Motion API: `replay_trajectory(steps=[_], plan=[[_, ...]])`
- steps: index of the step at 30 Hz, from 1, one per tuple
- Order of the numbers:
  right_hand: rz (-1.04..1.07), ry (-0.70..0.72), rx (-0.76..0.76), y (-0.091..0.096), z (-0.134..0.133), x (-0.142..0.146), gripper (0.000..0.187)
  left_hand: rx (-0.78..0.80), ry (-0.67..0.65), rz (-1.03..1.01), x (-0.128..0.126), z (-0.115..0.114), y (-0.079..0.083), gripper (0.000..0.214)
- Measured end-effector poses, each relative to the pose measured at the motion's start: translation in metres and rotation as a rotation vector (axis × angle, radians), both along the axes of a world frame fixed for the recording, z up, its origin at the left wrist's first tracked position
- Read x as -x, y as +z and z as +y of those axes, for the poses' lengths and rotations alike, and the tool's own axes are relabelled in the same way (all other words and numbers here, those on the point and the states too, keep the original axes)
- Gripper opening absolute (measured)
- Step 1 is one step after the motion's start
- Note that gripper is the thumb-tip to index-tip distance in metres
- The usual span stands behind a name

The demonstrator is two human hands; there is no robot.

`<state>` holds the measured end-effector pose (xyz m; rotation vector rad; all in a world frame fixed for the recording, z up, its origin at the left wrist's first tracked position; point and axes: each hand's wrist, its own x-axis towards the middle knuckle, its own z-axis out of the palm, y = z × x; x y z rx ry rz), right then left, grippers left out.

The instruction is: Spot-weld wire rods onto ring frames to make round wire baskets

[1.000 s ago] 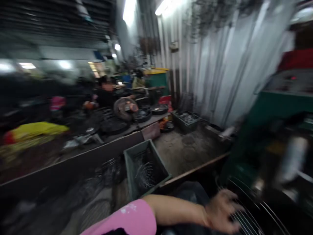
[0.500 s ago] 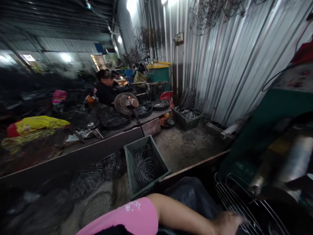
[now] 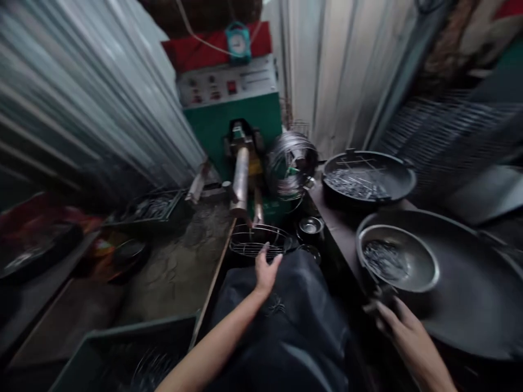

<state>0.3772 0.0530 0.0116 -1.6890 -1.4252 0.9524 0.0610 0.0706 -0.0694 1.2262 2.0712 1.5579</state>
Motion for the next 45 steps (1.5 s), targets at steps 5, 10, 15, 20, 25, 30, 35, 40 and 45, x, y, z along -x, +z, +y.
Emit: replay_trajectory(steps=[5,10,15,20,25,30,35,40,45], plan=[[0.789,0.006,0.156,-0.003,0.04,0.059,0.028,-0.078,0.082,-0.088,-0.002,-0.014,-0.006,0.046],[1.067,-0.04,0.212,-0.005,0.058,0.097,0.025,-0.07,0.202,0.037,0.004,-0.018,0.002,0.048],[1.21,-0.057,0.202,-0.009,0.054,0.101,0.026,-0.096,0.103,0.218,0.001,-0.01,0.004,0.04],[1.055,0.015,0.171,-0.019,0.053,0.094,0.031,0.073,0.009,0.481,0.003,-0.01,0.017,0.041],[0.936,0.023,0.121,-0.034,0.065,0.093,0.036,0.143,-0.001,0.621,0.007,-0.016,0.027,0.037],[0.812,0.154,0.001,-0.04,0.098,0.128,0.033,-0.017,-0.042,0.498,0.009,-0.019,0.022,0.036],[0.706,0.345,-0.134,-0.035,0.123,0.178,0.035,-0.107,0.013,0.254,0.008,-0.017,0.021,0.047],[0.595,0.573,-0.17,-0.031,0.13,0.202,0.028,-0.056,0.009,-0.057,0.009,-0.003,0.031,0.047],[0.54,0.593,-0.149,-0.03,0.13,0.208,0.027,-0.079,0.012,-0.349,0.008,0.011,0.037,0.024]])
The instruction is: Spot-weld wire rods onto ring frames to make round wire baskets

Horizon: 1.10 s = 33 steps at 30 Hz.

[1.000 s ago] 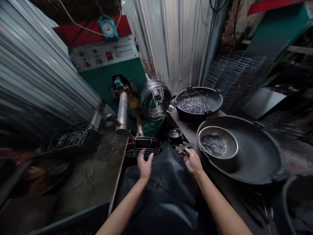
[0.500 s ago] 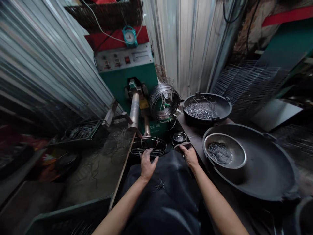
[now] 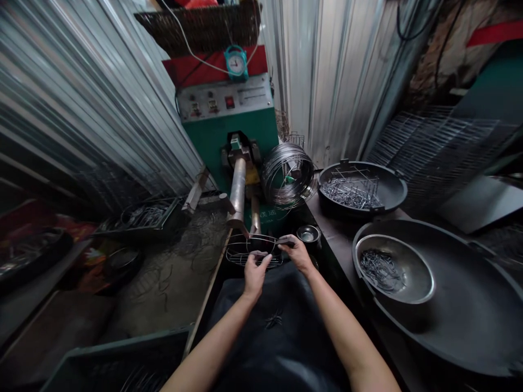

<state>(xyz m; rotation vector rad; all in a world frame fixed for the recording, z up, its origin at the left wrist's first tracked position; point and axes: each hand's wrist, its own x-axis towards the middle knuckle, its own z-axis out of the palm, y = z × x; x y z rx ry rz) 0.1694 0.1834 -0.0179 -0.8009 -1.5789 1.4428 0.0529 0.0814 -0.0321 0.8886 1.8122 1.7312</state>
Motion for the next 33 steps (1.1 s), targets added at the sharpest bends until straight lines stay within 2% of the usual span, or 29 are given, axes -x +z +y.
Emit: replay_trajectory(steps=[5,8,11,17,25,28,33], plan=[[0.04,-0.067,-0.013,0.005,-0.013,0.006,0.025,-0.142,-0.097,-0.338,-0.002,-0.003,0.007,0.031],[0.036,-0.081,-0.083,0.016,-0.027,0.011,0.021,-0.209,-0.164,-0.579,0.001,-0.007,0.012,0.035],[-0.012,-0.107,-0.177,0.03,-0.038,0.018,0.016,-0.237,-0.212,-0.733,0.007,-0.011,0.016,0.039],[-0.143,-0.109,-0.287,0.043,-0.048,0.03,0.013,-0.274,-0.231,-0.813,0.012,-0.019,0.019,0.043],[-0.169,-0.144,-0.287,0.031,-0.057,0.037,0.014,-0.242,-0.262,-0.79,0.015,-0.025,0.009,0.042],[-0.172,-0.131,-0.261,0.03,-0.057,0.041,0.017,-0.234,-0.211,-0.815,0.015,-0.03,0.009,0.043],[-0.171,-0.115,-0.238,0.038,-0.057,0.045,0.019,-0.282,-0.111,-0.937,0.015,-0.037,0.021,0.046]])
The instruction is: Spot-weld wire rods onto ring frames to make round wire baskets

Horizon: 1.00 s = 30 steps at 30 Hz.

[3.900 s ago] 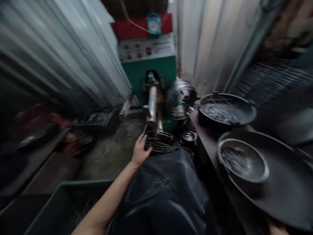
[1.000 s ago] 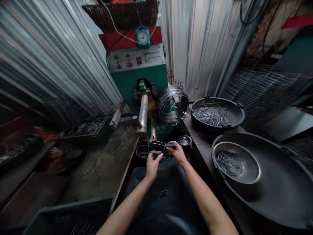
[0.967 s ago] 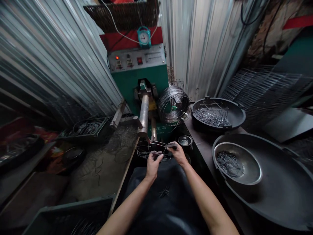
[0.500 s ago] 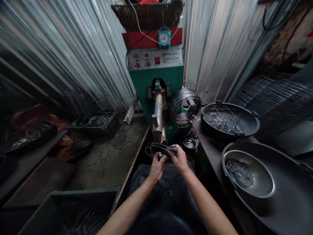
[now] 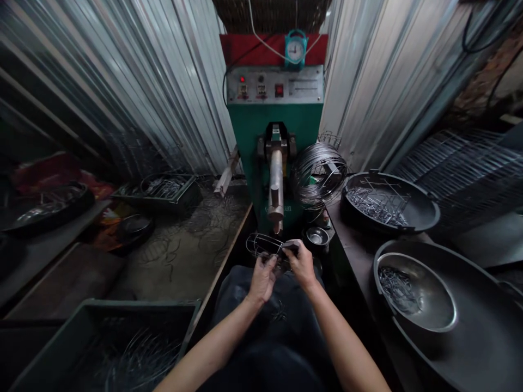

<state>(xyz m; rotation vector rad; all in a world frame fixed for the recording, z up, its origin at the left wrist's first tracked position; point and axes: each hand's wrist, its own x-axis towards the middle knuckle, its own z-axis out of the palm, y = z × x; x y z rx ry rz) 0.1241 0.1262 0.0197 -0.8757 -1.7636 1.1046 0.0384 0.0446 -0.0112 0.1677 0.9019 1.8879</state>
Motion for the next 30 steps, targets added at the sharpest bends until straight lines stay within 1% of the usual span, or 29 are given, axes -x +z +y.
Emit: replay_trajectory(steps=[4,7,12,20,24,30], plan=[[-0.001,0.004,0.002,0.005,0.001,0.002,0.018,0.022,0.032,-0.037,0.003,0.003,0.005,0.047],[0.01,-0.002,0.007,0.006,0.004,0.005,0.018,0.025,0.041,-0.027,0.005,0.008,0.004,0.05],[0.059,-0.011,0.02,0.009,0.009,0.013,0.017,-0.013,0.035,-0.023,0.011,0.014,0.0,0.048],[0.039,0.007,0.018,0.015,0.011,0.014,0.018,-0.027,0.028,-0.024,0.012,0.013,0.001,0.047],[0.058,0.003,0.012,0.016,0.011,0.015,0.017,-0.065,0.026,-0.046,0.012,0.015,0.004,0.046],[0.036,-0.002,-0.046,0.022,0.023,0.024,0.015,-0.082,0.036,-0.129,0.019,0.029,0.011,0.049]])
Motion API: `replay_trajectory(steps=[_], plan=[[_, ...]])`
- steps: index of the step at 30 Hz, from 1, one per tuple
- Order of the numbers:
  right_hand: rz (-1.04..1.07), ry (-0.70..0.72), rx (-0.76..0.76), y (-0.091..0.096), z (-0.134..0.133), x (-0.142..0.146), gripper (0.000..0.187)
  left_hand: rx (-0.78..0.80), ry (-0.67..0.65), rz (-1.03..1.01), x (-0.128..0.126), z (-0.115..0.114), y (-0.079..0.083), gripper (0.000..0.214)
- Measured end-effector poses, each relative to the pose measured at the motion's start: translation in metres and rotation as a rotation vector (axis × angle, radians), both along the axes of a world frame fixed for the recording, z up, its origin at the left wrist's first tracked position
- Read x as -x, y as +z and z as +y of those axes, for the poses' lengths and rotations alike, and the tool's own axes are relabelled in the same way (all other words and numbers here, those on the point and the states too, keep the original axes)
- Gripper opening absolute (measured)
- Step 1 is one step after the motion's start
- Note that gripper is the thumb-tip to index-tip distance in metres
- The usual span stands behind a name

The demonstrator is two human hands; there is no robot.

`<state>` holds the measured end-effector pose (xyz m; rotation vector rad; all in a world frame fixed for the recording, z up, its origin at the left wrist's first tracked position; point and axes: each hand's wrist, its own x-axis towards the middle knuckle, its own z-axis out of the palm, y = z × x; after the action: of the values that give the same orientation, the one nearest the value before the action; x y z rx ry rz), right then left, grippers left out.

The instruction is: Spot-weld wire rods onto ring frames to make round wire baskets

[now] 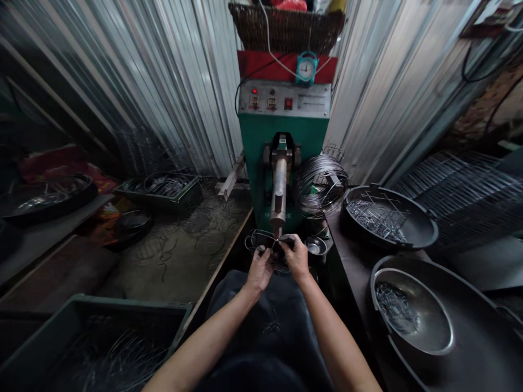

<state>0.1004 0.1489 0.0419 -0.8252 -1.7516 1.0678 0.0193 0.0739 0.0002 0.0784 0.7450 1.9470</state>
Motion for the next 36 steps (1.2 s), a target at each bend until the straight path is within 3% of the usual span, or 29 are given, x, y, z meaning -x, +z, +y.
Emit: replay_trajectory(steps=[7,12,14,17,20,23,28,36], plan=[[-0.014,0.001,0.011,-0.006,0.007,-0.005,0.016,0.02,-0.006,-0.006,-0.003,0.003,0.005,0.048],[0.056,-0.081,0.274,-0.032,0.012,-0.045,0.026,0.08,0.05,0.096,-0.008,-0.002,-0.003,0.041],[0.112,-0.076,0.364,-0.042,0.015,-0.059,0.029,0.19,0.155,0.328,-0.011,-0.01,-0.012,0.041],[0.212,-0.039,0.429,-0.048,0.016,-0.065,0.031,0.37,0.282,0.918,-0.015,-0.024,-0.027,0.043],[0.242,-0.018,0.447,-0.049,0.016,-0.064,0.031,0.397,0.241,1.495,-0.018,-0.025,-0.036,0.05],[0.268,-0.042,0.419,-0.052,0.014,-0.064,0.029,0.43,0.213,1.788,-0.024,-0.012,-0.041,0.057],[0.453,-0.131,0.433,-0.064,0.014,-0.069,0.027,0.49,0.282,1.826,-0.032,0.008,-0.048,0.044],[0.172,-0.016,0.175,-0.058,0.005,-0.093,0.02,0.468,0.272,1.73,-0.033,0.006,-0.044,0.04]])
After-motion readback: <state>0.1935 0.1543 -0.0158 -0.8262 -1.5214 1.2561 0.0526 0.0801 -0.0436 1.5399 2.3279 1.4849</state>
